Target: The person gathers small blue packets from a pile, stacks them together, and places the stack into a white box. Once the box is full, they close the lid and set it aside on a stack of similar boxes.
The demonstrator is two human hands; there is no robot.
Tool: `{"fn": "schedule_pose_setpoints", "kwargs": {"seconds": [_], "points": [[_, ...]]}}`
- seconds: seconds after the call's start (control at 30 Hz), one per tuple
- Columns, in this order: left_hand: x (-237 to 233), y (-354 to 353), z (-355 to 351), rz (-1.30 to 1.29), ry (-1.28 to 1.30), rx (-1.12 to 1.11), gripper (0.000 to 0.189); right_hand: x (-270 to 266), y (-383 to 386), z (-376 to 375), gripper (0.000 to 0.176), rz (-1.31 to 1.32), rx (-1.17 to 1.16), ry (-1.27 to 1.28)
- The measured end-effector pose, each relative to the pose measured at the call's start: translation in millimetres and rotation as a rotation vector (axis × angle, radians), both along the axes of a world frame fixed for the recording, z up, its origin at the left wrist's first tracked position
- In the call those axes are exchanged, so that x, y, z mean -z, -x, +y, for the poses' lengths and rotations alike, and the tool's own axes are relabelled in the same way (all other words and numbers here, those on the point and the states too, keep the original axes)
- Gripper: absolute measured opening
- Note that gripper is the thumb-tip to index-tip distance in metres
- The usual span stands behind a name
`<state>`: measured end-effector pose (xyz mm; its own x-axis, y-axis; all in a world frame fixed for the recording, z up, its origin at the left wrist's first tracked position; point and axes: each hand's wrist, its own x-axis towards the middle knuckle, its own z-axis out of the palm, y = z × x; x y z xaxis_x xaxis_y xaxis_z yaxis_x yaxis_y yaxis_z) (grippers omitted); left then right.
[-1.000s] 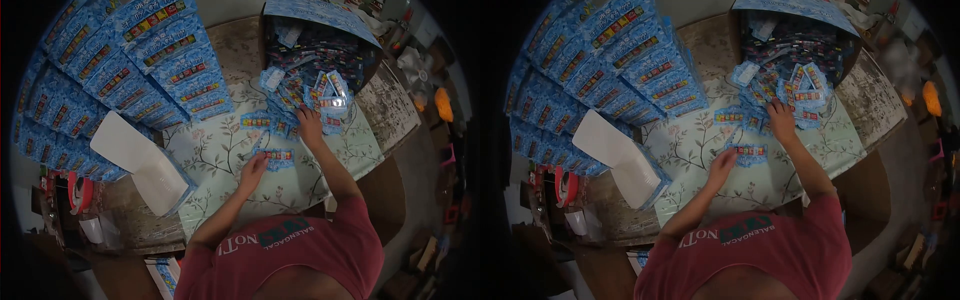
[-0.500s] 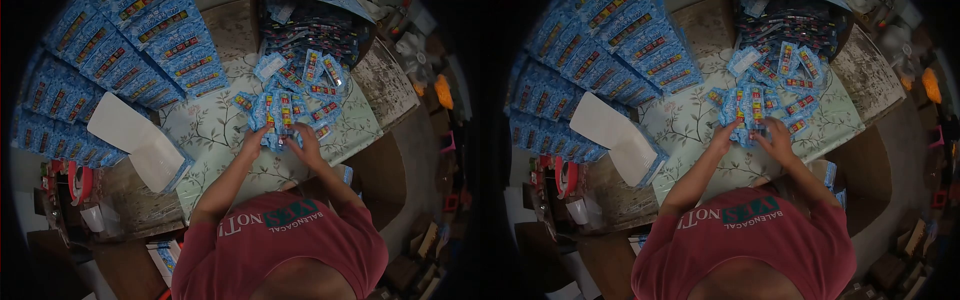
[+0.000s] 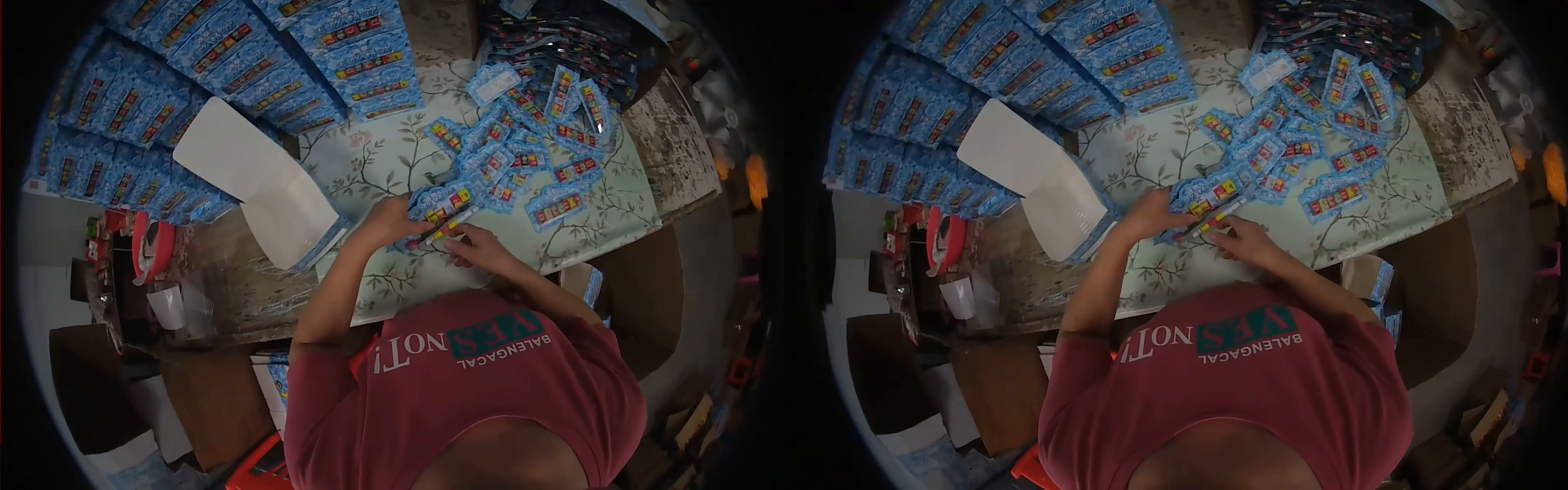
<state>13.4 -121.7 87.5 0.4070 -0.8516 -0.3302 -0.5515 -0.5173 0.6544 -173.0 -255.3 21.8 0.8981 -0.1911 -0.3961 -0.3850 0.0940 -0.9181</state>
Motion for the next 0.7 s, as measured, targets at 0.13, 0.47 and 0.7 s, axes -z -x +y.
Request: {"fn": "schedule_pose_setpoints", "kwargs": {"seconds": [0.13,0.47,0.7], "points": [[14.4,3.9,21.8,0.132,0.133,-0.137,0.083,7.0,-0.2,-11.8,0.036,0.028,-0.069,0.216],[11.3,36.6,23.2,-0.157,0.176,-0.183,0.102,13.2,-19.3,-0.8,0.028,-0.343,-0.248,0.726],[25.8,37.5,24.6,-0.175,0.263,-0.187,0.099,-31.2,-55.8,-78.6,0.013,-0.779,0.299,1.364]]}}
